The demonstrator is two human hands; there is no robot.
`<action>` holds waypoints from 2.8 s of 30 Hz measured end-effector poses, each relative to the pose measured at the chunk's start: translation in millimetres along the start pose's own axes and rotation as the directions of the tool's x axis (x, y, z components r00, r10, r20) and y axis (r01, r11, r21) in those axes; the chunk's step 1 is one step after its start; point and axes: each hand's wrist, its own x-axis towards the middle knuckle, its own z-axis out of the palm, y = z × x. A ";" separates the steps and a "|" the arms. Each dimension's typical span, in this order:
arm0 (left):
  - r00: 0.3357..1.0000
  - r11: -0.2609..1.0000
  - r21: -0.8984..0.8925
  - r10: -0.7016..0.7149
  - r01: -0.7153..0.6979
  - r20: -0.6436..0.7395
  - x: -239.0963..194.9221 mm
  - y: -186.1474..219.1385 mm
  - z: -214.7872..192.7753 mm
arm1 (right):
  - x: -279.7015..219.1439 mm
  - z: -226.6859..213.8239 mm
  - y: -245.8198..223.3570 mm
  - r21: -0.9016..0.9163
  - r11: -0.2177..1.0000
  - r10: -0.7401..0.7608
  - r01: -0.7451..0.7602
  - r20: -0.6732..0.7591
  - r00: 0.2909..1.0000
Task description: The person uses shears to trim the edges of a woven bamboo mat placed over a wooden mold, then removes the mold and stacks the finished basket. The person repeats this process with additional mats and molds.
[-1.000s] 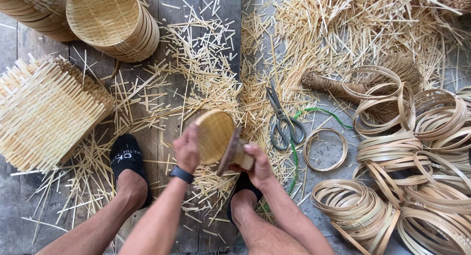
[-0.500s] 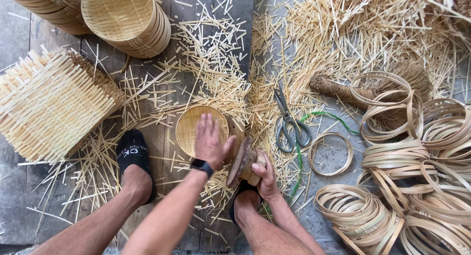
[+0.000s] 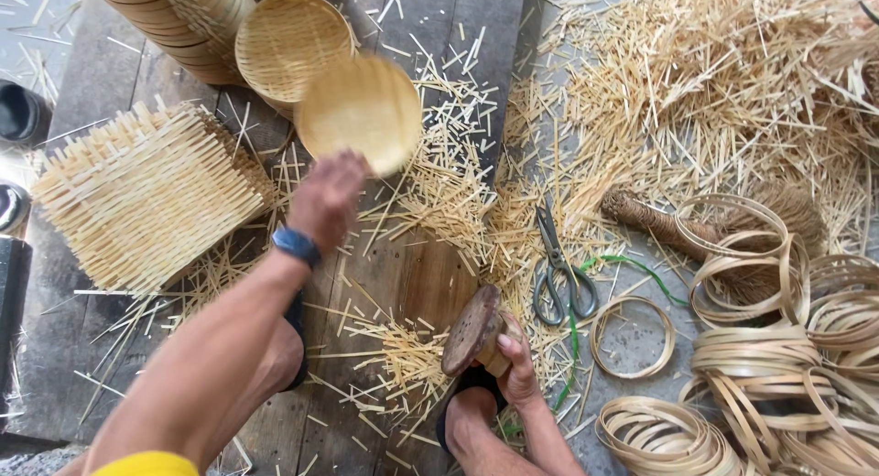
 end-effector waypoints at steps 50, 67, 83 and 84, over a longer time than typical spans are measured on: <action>0.417 0.202 -0.375 -0.596 0.905 0.686 -75.5 105.0 17.3 | 59.9 27.3 9.9 -0.792 0.594 -0.069 -0.139 -0.223 0.972; 0.367 0.040 -0.601 -0.823 0.799 0.433 37.1 -101.7 -82.4 | 31.6 145.7 -195.3 -0.990 0.020 0.114 0.137 0.138 0.984; 0.561 -0.284 -0.830 -0.628 0.480 0.539 84.4 -188.9 11.7 | 409.0 260.5 -67.1 -0.549 0.832 0.172 -0.082 0.116 0.978; 0.576 -0.277 -0.837 -0.622 0.472 0.531 85.3 -190.5 14.5 | 408.6 259.3 -62.7 -0.563 0.826 0.130 -0.022 0.153 0.980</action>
